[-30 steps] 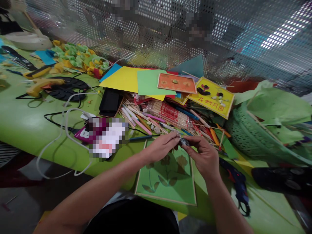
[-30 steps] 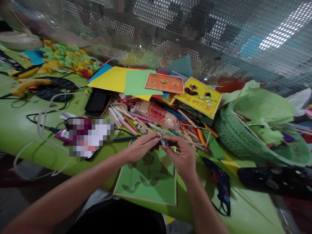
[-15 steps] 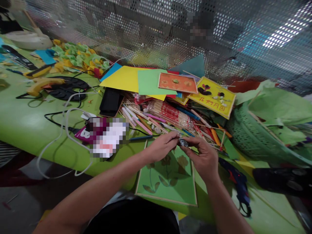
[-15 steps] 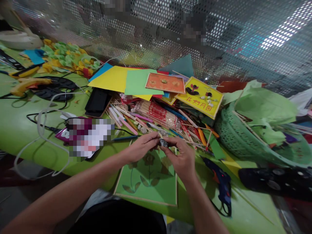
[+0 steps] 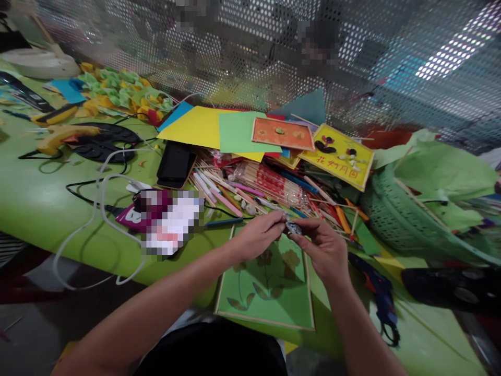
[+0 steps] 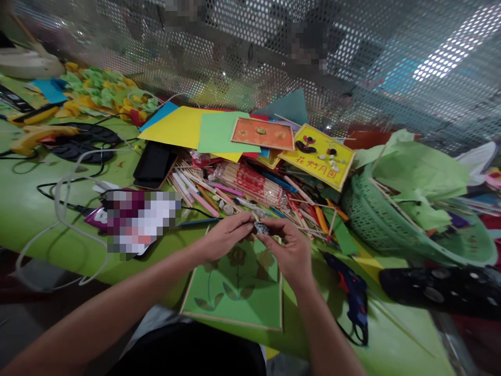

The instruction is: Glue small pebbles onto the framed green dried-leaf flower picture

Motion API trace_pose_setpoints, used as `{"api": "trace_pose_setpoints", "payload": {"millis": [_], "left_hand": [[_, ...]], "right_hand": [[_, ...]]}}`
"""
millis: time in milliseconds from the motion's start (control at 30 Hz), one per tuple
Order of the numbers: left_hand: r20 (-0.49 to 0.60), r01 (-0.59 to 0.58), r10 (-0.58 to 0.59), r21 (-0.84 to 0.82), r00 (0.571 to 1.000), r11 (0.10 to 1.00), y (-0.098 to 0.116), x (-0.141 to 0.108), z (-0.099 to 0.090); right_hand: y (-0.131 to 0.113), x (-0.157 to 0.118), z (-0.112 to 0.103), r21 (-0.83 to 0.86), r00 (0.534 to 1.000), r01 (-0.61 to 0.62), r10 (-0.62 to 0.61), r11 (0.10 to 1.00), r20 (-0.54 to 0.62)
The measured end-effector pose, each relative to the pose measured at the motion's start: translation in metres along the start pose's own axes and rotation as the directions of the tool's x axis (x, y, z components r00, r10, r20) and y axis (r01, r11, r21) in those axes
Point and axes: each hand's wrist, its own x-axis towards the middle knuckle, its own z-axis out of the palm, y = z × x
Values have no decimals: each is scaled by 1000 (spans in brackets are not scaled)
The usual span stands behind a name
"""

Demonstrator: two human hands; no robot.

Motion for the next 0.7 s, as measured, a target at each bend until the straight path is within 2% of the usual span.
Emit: {"api": "trace_pose_setpoints", "payload": {"millis": [133,200,300,400,567,700], "left_hand": [[18,-6,8,-102,1000,995,-1,0,0],[11,-19,20,-89,1000,996,-1,-1,0],[-56,-38,43,92,997,995,-1,-1,1],[-103,-65,102,308,989,949,-3,-1,2],[-63,-148,223,571,973,807,-8,-1,3],[-47,-175,274,665,960,726,-10,-1,3]], "right_hand": [[0,-1,0,-8,999,17,-17,1000,-32],[0,-1,0,-28,999,25,-27,999,-46],[-1,-1,0,-42,999,26,-28,999,-42],[-2,0,0,-54,999,26,-28,998,-35],[-2,0,0,-72,1000,20,-20,997,-4],[-2,-1,-1,-71,1000,12,-12,997,0]]}}
